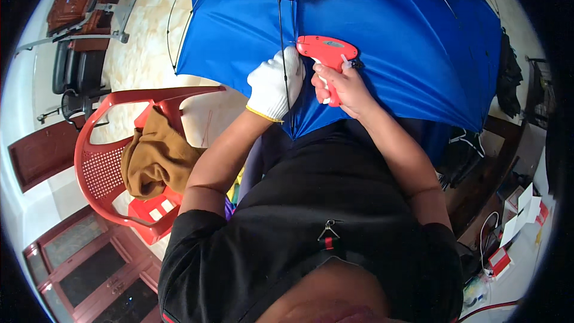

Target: Assembling umbrella frames and canopies using a glue gun and inspecting the final product.

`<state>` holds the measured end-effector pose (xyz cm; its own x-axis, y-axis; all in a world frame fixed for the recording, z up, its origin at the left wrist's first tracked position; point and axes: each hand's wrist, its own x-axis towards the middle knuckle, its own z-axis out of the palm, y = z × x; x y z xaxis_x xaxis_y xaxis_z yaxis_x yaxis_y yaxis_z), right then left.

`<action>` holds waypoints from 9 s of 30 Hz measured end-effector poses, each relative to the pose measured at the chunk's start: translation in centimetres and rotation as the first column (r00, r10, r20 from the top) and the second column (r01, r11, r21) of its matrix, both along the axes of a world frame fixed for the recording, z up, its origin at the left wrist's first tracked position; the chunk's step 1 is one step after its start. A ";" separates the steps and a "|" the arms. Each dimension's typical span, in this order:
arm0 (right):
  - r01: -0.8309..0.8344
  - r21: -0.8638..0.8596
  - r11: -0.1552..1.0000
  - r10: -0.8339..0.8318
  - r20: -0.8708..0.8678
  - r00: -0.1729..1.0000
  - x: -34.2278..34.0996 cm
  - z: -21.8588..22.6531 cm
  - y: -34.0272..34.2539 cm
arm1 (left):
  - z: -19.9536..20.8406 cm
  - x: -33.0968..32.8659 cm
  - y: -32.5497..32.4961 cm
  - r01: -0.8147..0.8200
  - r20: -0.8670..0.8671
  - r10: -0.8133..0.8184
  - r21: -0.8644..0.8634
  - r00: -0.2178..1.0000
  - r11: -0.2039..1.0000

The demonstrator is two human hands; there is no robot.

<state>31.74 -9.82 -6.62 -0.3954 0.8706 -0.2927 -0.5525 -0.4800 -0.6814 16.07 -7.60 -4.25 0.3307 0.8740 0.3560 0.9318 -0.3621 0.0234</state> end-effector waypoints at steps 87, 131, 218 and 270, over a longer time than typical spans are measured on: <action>0.422 0.872 0.246 -0.691 0.463 -0.555 45.8 16.6 -30.5 | 7.8 14.0 -12.1 0.907 0.767 0.594 -0.397 0.243 0.142; 0.198 0.935 0.294 -0.843 0.156 0.514 8.5 23.9 -14.7 | 18.3 9.5 -9.3 0.509 0.609 -0.505 0.186 0.611 0.840; 0.709 0.205 0.674 -0.657 -0.273 0.703 22.2 10.0 0.0 | 8.9 10.5 7.8 0.423 0.177 -0.448 0.163 0.876 0.891; 0.202 0.220 0.954 -0.264 0.305 0.915 12.8 6.5 -13.6 | 9.3 0.2 13.5 0.452 0.824 0.468 -0.567 0.320 0.688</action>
<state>44.54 -23.39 -0.13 -0.0840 0.9761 -0.2007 -0.3644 -0.2175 -0.9055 16.32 5.90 5.07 0.2051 0.9537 -0.2197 0.1153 0.1994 0.9731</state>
